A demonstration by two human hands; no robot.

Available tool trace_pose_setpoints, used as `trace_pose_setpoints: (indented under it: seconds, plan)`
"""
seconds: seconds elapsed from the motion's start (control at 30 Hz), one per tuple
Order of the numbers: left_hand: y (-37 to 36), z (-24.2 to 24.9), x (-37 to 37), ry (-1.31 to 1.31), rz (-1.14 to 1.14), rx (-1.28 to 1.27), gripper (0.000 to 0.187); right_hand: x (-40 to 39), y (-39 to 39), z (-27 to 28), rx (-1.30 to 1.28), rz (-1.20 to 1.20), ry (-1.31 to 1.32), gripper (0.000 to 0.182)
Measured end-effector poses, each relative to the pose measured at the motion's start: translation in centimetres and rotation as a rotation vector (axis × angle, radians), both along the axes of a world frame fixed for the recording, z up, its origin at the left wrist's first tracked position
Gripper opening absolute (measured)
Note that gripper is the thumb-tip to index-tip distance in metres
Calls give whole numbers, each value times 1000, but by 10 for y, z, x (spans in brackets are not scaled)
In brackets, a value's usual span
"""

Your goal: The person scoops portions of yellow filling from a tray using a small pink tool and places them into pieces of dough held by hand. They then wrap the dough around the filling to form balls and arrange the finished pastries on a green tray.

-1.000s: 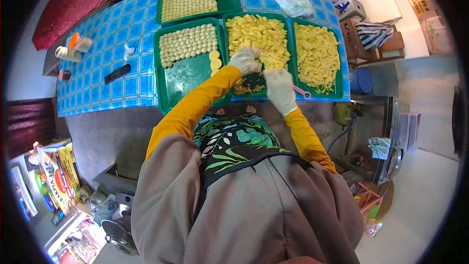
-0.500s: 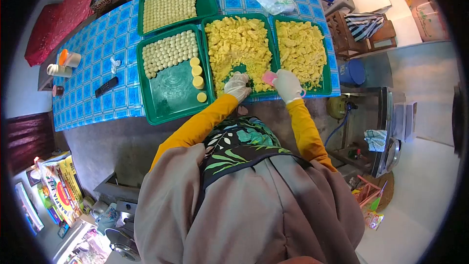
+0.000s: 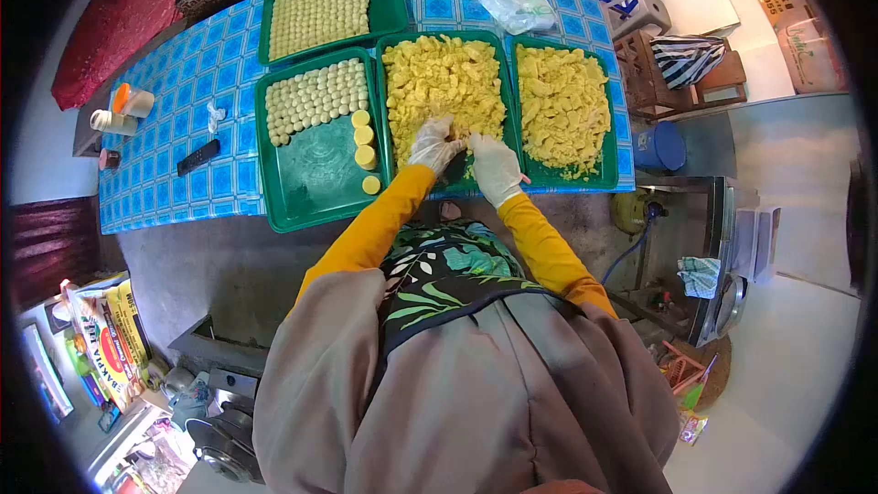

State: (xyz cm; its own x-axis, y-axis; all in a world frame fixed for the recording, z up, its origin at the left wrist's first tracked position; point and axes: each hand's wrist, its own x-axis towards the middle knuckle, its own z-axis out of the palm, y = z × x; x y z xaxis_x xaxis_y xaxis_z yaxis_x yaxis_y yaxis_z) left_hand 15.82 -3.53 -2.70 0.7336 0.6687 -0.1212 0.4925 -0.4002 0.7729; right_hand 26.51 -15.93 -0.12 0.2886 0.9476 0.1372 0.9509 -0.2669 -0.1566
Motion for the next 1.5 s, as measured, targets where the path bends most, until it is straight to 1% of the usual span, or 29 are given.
trace_pose_setpoints:
  seconds: [0.03,0.07,0.13,0.17,0.23,0.27,0.3,0.33,0.37,0.43,0.47,0.53,0.6,0.7,0.77,0.8,0.83,0.87,0.93,0.97,1.03,1.07,1.2,1.27,1.33,1.4,1.43,1.47,1.5]
  plan:
    - [-2,2,-4,3,33,-32,48,-1,-1,-3,-3,3,3,20]
    - [-5,-14,-4,9,37,-34,48,-4,-1,-6,5,-11,0,20]
    - [-13,-76,3,-402,203,-278,32,-10,0,-10,13,-23,-2,20]
    - [-14,-85,5,-403,204,-279,32,-14,0,-11,13,-43,31,20]
    - [-13,-76,8,-451,209,-248,22,-9,0,-13,15,-57,60,20]
    - [-11,-72,9,-452,211,-247,22,-1,-3,-12,22,-39,86,18]
    - [-8,-35,7,-215,183,-160,22,6,-6,-12,28,-21,113,16]
    - [-6,-13,6,20,155,-72,23,8,-6,8,7,-114,191,11]
    - [-8,-12,7,22,162,-70,23,11,-7,18,8,-108,193,11]
    - [-9,-17,13,-15,330,-100,32,24,-9,29,-22,-307,211,10]
    - [-8,-21,15,-13,329,-103,32,28,-11,24,-4,-289,192,11]
    - [-6,-30,19,-151,285,91,35,32,-5,10,-47,-303,216,13]
    - [-4,-28,20,-95,247,43,35,33,3,-2,-82,-304,239,15]
    - [0,-23,20,-41,214,8,36,31,8,-9,13,-317,362,14]
    - [-2,-26,20,-42,207,12,37,21,4,-9,112,-135,318,10]
    - [-1,-26,17,-30,180,-1,42,18,5,-13,123,-3,218,13]
    - [1,-26,15,-17,155,-11,47,15,4,-16,124,-2,218,13]
    - [2,-26,14,-18,157,-8,47,9,2,-20,38,-6,127,16]
    - [1,-22,14,170,144,-64,47,4,0,-17,-65,23,16,24]
    - [-2,-20,10,172,147,-63,47,0,-1,-16,-65,26,18,24]
    - [-7,-33,4,41,192,-173,52,-7,1,-20,-46,-5,4,24]
    - [-11,-41,6,-66,281,-153,45,-8,1,-22,-45,-4,4,24]
    - [-9,-34,9,-87,232,-82,39,1,-2,-26,-28,-15,107,24]
    - [-4,-43,14,-123,330,-163,30,10,-2,-21,-10,-7,165,23]
    - [5,-51,20,-81,363,-230,27,17,3,-3,-91,-238,251,31]
    - [8,-52,23,-41,389,-297,24,14,8,35,-95,-270,290,37]
    - [8,-49,24,-44,399,-212,23,13,8,49,-102,-307,330,44]
    - [8,-45,25,-47,408,-126,23,16,10,46,-155,-263,326,57]
    - [9,-45,27,-51,405,-124,23,19,12,36,-151,-265,324,57]
